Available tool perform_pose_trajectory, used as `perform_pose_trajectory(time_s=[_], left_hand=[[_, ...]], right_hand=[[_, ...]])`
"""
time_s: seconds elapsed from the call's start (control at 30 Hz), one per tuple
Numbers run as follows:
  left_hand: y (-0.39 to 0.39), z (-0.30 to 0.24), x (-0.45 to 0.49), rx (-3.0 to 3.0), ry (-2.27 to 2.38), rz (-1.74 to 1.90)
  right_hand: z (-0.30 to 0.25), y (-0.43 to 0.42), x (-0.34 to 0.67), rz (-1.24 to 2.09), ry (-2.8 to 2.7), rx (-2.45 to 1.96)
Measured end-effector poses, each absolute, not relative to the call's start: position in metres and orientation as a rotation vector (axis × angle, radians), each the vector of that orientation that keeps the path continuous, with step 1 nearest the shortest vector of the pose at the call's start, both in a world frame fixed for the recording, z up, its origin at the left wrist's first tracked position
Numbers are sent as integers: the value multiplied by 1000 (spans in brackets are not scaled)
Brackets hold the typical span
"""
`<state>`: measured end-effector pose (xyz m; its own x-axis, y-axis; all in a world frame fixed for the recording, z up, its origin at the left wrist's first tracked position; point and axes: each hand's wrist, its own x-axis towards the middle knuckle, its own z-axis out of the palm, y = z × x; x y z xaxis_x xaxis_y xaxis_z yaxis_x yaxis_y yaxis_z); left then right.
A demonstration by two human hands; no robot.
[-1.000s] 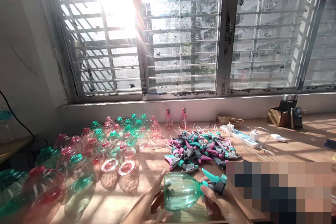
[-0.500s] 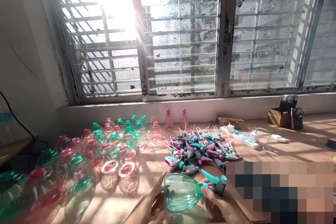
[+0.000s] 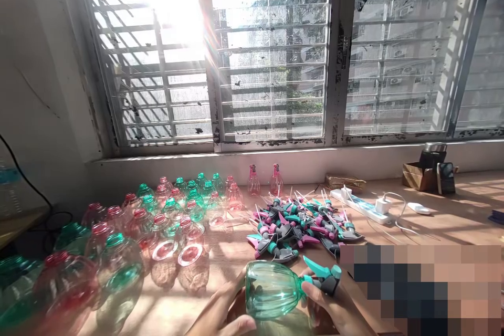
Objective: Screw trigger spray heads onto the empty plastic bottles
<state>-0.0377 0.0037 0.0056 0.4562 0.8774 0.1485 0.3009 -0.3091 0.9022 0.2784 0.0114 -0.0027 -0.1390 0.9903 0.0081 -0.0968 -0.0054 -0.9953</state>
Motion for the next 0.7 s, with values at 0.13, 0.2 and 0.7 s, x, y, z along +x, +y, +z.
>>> perform_pose_trajectory(time_s=[0.13, 0.2, 0.7], left_hand=[[4, 3, -37, 1796, 969, 851], [4, 2, -36, 1762, 924, 857], [2, 6, -32, 1709, 744, 844]], right_hand=[[-1, 11, 278, 1346, -1227, -1065], [0, 11, 278, 1341, -1228, -1060], [-6, 15, 280, 1312, -1325, -1004]])
